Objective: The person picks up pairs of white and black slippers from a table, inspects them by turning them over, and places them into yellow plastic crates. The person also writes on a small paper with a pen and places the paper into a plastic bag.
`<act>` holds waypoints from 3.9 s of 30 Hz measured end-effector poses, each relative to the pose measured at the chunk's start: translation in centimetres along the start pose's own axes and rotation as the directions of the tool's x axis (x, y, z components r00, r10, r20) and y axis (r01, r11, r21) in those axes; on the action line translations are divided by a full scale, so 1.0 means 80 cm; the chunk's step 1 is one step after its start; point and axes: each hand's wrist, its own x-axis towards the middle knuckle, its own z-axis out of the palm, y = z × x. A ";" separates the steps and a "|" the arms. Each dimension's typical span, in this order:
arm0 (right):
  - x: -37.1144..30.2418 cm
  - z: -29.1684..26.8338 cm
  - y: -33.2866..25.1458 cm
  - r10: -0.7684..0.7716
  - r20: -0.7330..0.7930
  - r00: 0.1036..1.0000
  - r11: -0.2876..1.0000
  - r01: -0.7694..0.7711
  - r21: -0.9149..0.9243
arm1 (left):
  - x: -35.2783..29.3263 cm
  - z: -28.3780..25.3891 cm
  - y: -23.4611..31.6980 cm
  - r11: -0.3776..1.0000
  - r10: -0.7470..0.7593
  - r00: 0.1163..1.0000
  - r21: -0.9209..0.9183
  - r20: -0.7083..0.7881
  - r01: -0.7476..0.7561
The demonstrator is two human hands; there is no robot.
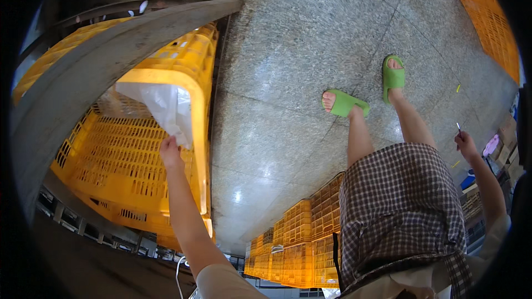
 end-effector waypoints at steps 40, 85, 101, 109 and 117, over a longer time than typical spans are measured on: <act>-0.374 0.257 -0.576 -0.788 0.442 0.429 0.616 0.532 0.581 | -0.510 0.047 0.077 0.575 0.247 0.858 -0.780 0.451 0.245; -0.574 -0.785 -0.232 -0.312 -0.857 0.410 -0.193 0.856 0.480 | -0.846 0.275 0.692 0.863 0.471 0.488 -0.500 0.735 -0.080; -0.302 -1.334 -0.249 0.164 -0.812 0.561 -0.484 0.763 0.429 | -1.034 0.497 1.215 0.827 0.475 0.373 -0.549 0.797 0.119; -0.083 -1.601 -0.206 0.373 -0.394 0.840 -0.673 0.537 0.508 | -1.122 0.568 1.390 0.807 0.562 0.329 -0.590 0.759 -0.019; -0.005 -1.657 -0.175 0.508 -0.329 0.796 -0.473 0.577 0.665 | -1.161 0.628 1.537 0.747 0.662 0.315 -0.634 0.680 -0.203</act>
